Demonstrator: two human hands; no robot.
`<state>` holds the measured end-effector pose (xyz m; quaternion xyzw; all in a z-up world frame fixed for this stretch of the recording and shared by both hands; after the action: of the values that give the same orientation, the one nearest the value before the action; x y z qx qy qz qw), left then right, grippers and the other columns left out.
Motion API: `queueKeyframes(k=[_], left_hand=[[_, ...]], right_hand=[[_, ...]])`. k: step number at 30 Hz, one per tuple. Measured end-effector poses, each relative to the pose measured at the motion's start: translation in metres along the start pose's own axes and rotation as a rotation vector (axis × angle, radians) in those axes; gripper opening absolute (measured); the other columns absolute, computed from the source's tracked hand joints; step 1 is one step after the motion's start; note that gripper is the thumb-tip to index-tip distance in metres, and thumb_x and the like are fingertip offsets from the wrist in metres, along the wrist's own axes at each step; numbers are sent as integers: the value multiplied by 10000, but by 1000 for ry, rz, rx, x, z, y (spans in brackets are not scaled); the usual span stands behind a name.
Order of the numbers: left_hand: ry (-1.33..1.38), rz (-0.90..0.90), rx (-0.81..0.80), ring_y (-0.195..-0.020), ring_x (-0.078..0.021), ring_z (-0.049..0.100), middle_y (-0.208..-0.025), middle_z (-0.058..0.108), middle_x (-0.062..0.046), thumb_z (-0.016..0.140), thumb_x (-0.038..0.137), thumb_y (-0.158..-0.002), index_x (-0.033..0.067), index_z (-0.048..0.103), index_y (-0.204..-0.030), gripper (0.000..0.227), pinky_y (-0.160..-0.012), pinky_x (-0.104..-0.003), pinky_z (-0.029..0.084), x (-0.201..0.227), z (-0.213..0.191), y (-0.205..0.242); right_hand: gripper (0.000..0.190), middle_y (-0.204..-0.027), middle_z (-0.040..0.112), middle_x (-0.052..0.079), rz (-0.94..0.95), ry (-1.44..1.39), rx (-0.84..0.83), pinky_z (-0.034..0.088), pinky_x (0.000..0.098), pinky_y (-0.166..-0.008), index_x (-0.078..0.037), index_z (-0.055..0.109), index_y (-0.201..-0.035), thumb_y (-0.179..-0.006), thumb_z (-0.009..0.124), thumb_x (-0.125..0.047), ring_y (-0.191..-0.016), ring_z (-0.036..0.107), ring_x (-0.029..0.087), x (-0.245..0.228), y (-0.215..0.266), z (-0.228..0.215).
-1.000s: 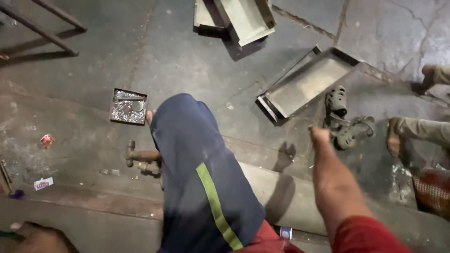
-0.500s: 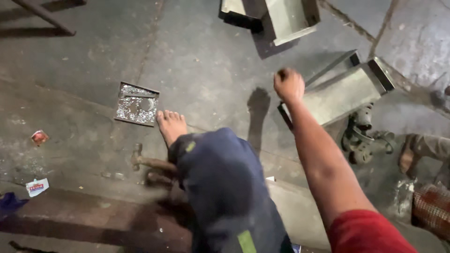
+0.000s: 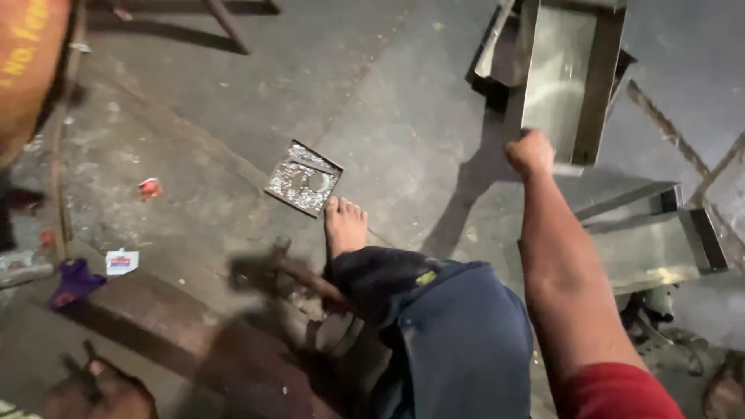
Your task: The person sits on the floor and uses a hammer and a metal rod to repeatedly strike and shape a rectangular metal sheet. They frequently reposition the sheet and the rod, and occasionally check the fit of the sheet against a metal box.
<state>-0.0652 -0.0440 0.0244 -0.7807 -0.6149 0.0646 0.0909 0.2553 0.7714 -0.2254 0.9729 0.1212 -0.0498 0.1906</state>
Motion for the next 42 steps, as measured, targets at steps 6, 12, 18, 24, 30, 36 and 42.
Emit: queueKeyframes(k=[6,12,18,24,30,36,42], left_hand=[[47,40,114,-793,-404,563,-886,628,-180,696,245,-1109,32,568,-788,405,-732,-501,443,-20,39,-10],[227,-221,152,-749,-420,617,-742,639,-171,679,291,-1073,34,627,-829,358,-711,-538,472,-22,42,-21],[675,-213,168,-794,-394,678,-820,692,-192,743,375,-1032,45,712,-945,343,-708,-470,508,50,-51,-72],[908,413,497,-987,-333,759,-1187,743,-181,826,267,-903,71,746,-1142,319,-821,-390,616,138,-277,-88],[813,483,191,-730,-322,723,-854,764,-146,932,420,-687,73,780,-987,483,-654,-418,572,164,-316,-85],[1409,199,-490,-606,-75,517,-642,628,-3,795,284,-839,42,748,-920,260,-538,-308,454,185,-209,-55],[1755,-204,-138,-629,-92,430,-668,486,41,777,244,-955,5,552,-719,404,-570,-309,386,170,-129,-69]], right_hand=[[228,-849,710,233,-62,-469,-52,561,426,-768,67,707,-968,-894,618,-130,-827,708,326,-58,38,-52],[216,-967,684,105,-174,-1316,-363,552,357,-753,75,658,-1101,-972,616,-92,-808,654,203,-156,99,-191],[594,-1136,724,201,-519,-870,-463,555,315,-948,121,450,-1364,-849,667,-84,-1046,720,236,-296,251,-280],[537,-1128,745,140,-999,-74,-317,535,352,-894,12,638,-1339,-848,750,-177,-994,710,205,-405,436,-356],[431,-982,775,100,-1456,109,-375,547,348,-838,-101,684,-1261,-832,702,-132,-906,725,197,-463,571,-385],[625,-1323,669,150,-1709,-169,-299,519,367,-1062,-50,531,-1451,-870,754,-102,-1226,652,241,-480,587,-399],[1101,-1478,525,193,-1156,-357,-311,527,420,-960,-117,220,-1604,-720,850,-302,-1283,576,291,-432,532,-277]])
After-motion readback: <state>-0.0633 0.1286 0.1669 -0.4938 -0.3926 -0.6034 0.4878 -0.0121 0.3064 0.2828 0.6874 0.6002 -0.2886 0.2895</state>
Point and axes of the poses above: each hand's wrist, its own y-axis away from the middle knuckle, its own z-axis out of the palm, x = y × z, the point moved 10 cm from there along -y, towards the middle knuckle
